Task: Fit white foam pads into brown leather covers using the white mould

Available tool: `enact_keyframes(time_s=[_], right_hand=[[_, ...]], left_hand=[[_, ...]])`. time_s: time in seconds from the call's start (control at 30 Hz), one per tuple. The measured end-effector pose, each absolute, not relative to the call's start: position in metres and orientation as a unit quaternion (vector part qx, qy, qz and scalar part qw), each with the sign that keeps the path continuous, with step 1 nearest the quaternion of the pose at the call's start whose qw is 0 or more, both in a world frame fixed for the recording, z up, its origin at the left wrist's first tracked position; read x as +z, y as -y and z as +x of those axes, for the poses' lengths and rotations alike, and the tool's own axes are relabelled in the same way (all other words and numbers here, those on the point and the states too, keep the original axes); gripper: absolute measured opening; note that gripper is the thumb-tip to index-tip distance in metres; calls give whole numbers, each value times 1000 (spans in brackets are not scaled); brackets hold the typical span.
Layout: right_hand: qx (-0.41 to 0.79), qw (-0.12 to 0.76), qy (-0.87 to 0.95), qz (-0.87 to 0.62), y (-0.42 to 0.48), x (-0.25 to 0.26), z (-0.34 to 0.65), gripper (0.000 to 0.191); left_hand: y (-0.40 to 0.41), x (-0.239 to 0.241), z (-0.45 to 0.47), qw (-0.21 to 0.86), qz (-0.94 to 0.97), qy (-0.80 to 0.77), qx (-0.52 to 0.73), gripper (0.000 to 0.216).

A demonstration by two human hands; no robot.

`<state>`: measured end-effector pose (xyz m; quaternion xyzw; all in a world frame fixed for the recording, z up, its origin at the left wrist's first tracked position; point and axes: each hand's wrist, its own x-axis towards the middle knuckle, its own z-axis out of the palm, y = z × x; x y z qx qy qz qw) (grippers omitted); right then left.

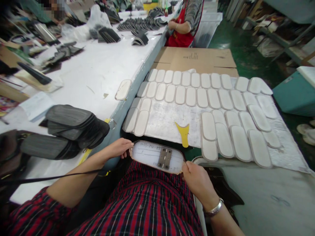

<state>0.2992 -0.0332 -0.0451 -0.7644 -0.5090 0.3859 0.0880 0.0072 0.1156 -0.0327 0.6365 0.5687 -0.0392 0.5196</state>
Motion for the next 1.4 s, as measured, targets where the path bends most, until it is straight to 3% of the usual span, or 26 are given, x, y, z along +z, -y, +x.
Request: enact_keyframes(time_s=[0.2, 0.47, 0.9, 1.13, 1.27, 1.4], right_hand=[[546, 181, 378, -726, 37, -50, 303, 51], [593, 228, 313, -706, 36, -50, 305, 44], [647, 285, 244, -664, 33, -56, 313, 37], [614, 236, 309, -687, 31, -58, 312, 36], [582, 199, 345, -709, 29, -53, 308, 24], [505, 143, 405, -748, 28, -50, 301, 20]], left_hand=[[-103, -30, -3, 634, 525, -567, 29, 47], [-92, -41, 0, 550, 594, -584, 63, 25], [-106, -58, -8, 508, 655, -559, -14, 24], [-105, -63, -13, 506, 668, -545, -29, 31], [-103, -64, -16, 489, 686, -537, -36, 34], [-100, -59, -12, 381, 765, -516, -60, 37]])
